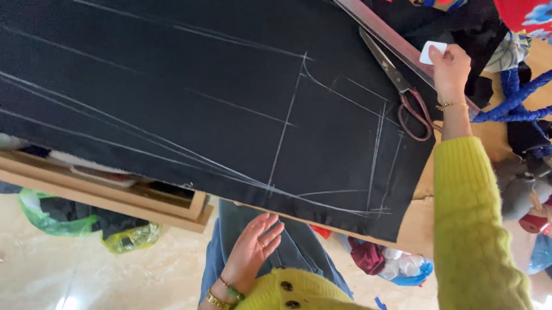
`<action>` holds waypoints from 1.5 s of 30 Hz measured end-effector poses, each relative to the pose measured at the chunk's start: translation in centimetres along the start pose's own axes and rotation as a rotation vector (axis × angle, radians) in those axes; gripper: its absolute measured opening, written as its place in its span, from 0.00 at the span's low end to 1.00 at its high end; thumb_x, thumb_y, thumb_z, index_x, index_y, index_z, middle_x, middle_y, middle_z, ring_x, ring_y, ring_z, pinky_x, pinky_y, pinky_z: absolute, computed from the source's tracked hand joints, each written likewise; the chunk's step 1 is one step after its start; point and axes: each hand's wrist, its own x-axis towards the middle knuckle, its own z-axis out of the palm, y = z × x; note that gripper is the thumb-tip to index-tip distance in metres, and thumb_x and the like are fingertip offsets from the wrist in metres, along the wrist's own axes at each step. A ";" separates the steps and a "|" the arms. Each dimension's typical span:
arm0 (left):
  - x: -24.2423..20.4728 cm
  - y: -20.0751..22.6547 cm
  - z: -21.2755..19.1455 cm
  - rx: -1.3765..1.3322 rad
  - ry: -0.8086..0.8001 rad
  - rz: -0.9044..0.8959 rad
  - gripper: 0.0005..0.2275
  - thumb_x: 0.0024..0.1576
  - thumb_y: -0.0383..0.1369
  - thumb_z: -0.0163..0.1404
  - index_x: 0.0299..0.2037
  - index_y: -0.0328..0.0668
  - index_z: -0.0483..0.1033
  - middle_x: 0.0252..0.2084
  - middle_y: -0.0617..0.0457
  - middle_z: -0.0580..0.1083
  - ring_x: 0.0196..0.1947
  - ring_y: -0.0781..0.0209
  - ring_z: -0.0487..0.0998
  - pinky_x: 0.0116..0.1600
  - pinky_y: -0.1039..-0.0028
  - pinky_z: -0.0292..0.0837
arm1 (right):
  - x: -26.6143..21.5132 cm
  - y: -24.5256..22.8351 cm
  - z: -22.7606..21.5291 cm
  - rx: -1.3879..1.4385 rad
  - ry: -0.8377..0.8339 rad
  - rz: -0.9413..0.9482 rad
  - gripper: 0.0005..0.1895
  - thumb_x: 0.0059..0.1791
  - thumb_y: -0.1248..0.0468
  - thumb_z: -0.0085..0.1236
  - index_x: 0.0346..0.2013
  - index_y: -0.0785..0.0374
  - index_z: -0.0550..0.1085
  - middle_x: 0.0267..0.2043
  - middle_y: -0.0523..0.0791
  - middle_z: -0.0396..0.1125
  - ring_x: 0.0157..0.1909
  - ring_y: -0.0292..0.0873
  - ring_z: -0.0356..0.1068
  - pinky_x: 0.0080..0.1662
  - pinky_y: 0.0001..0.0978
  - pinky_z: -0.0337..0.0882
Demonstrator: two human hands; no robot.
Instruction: The person cuts a large piece of black fabric laid out on a wooden table using a pair of scissors. They follow white chalk lines drawn on the material, occasionally using a ruler to guide straight cuts. The person removes the cut pieces and adjusts the remaining fabric to continue cutting along the marked pattern.
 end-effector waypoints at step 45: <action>4.1 -20.0 9.6 -0.015 -0.136 0.204 0.12 0.61 0.44 0.49 0.43 0.45 0.73 0.41 0.52 0.76 0.40 0.63 0.77 0.55 0.65 0.76 | -22.5 -5.1 -18.1 1.059 -0.627 -0.025 0.29 0.53 0.76 0.48 0.63 0.44 0.64 0.70 0.32 0.60 0.27 0.31 0.46 0.37 0.26 0.54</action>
